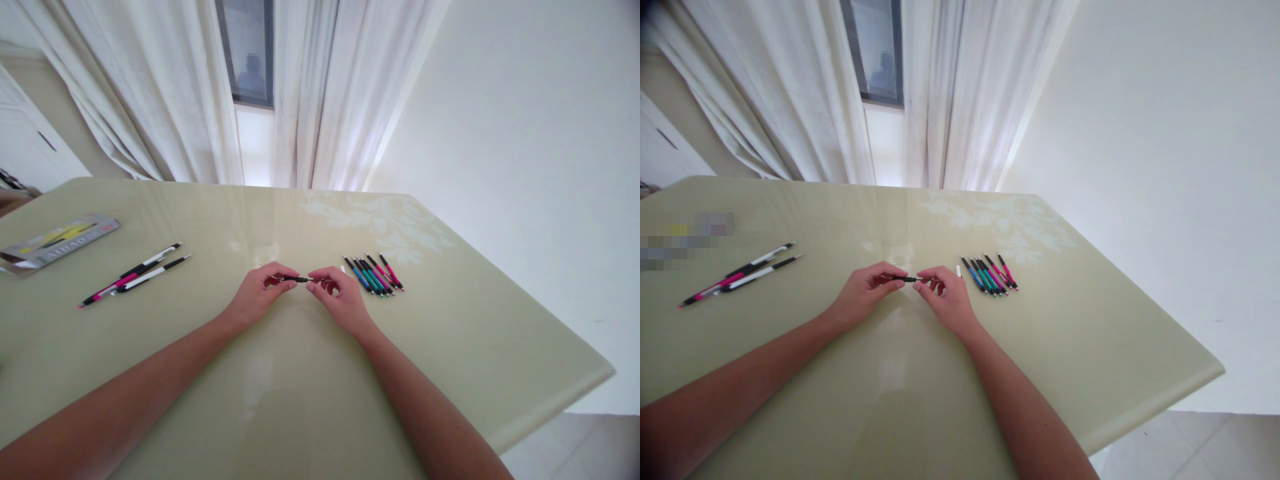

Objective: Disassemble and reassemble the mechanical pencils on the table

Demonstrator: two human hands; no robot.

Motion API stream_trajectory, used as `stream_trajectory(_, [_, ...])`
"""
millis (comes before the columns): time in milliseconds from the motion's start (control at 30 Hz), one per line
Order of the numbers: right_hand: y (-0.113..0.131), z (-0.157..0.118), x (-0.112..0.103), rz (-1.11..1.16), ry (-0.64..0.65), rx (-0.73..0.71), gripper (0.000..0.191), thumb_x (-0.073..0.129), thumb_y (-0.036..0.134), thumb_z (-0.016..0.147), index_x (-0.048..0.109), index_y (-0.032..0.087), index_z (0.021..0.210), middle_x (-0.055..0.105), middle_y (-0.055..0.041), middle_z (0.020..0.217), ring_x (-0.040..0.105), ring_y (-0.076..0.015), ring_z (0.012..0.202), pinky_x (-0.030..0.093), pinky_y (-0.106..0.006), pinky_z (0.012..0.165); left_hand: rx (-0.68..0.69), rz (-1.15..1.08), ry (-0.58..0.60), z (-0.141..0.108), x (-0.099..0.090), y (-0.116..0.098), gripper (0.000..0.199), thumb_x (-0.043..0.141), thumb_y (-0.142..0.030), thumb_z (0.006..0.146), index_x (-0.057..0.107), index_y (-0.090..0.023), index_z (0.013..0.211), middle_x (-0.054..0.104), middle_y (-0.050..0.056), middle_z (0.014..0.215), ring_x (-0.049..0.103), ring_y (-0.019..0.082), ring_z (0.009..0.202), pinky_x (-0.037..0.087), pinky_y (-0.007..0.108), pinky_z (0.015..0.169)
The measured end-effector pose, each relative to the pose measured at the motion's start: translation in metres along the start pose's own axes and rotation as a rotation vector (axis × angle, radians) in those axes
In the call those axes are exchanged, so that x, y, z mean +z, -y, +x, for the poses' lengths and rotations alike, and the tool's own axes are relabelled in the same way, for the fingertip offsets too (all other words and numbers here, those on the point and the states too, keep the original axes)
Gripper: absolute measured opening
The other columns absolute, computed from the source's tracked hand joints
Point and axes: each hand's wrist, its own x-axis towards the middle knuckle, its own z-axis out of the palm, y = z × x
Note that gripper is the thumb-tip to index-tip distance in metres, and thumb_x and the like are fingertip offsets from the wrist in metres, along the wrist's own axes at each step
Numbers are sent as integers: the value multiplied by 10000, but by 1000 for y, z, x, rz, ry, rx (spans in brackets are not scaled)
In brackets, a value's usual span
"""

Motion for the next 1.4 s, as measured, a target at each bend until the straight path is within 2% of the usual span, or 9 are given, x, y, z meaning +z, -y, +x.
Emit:
stream_trajectory(233, [-1,-1,2,-32,-16,-7,141,671,330,925,741,209,904,744,-31,802,638,-166,692,504,-296,654,37,42,27,0,1,0,264,735,-423,880,782,-239,1063,750,64,1046,699,230,963,576,353,847])
stream_trajectory(333, [2,0,1,-9,2,-8,198,713,363,906,744,215,1034,781,-53,937,687,-184,763,526,-304,683,89,72,66,-1,1,1,233,693,-399,920,788,-260,1081,727,60,1046,682,219,979,559,333,833])
stream_trajectory(400, [4,3,-7,-37,-71,10,254,686,398,928,719,206,1091,775,-69,977,693,-193,785,527,-308,685,85,82,56,-1,2,1,232,661,-398,944,783,-263,1089,724,59,1059,677,217,985,552,336,845])
stream_trajectory(533, [-4,9,-30,-359,-262,68,198,610,380,966,681,197,939,732,-58,844,653,-197,709,497,-331,687,3,88,0,-1,3,0,267,636,-430,954,751,-247,1112,732,61,1081,677,224,973,546,359,864])
stream_trajectory(700, [-31,9,-40,-715,-189,63,128,732,227,822,653,201,920,711,-84,877,650,-237,754,490,-355,704,-45,101,-17,-1,3,0,299,638,-478,944,726,-240,1101,734,54,1054,682,217,905,546,356,829])
stream_trajectory(833, [-34,9,-37,-550,-92,81,187,630,104,826,667,196,984,732,-65,884,685,-228,802,534,-360,746,-30,116,-48,-1,4,-2,282,637,-463,942,723,-235,1082,734,54,1062,688,219,916,548,345,815])
stream_trajectory(1000, [-12,9,-31,-200,-49,-81,187,583,187,904,703,210,1045,726,-55,1015,688,-182,854,583,-334,801,-49,125,-66,-1,4,-2,287,607,-465,960,720,-238,1094,736,55,1088,697,219,904,552,328,766])
stream_trajectory(1167, [-1,7,-29,-180,-76,-161,198,585,171,904,717,222,1043,716,-51,994,665,-191,884,573,-337,813,-12,117,-46,-1,4,2,277,607,-450,966,717,-236,1102,730,59,1100,694,229,965,562,350,829])
stream_trajectory(1400, [-1,5,-29,-262,26,-245,268,568,155,948,768,258,1093,692,-72,1026,658,-216,980,539,-370,905,74,147,-17,-1,4,5,213,656,-383,935,745,-238,1064,711,58,1054,673,221,972,557,344,852])
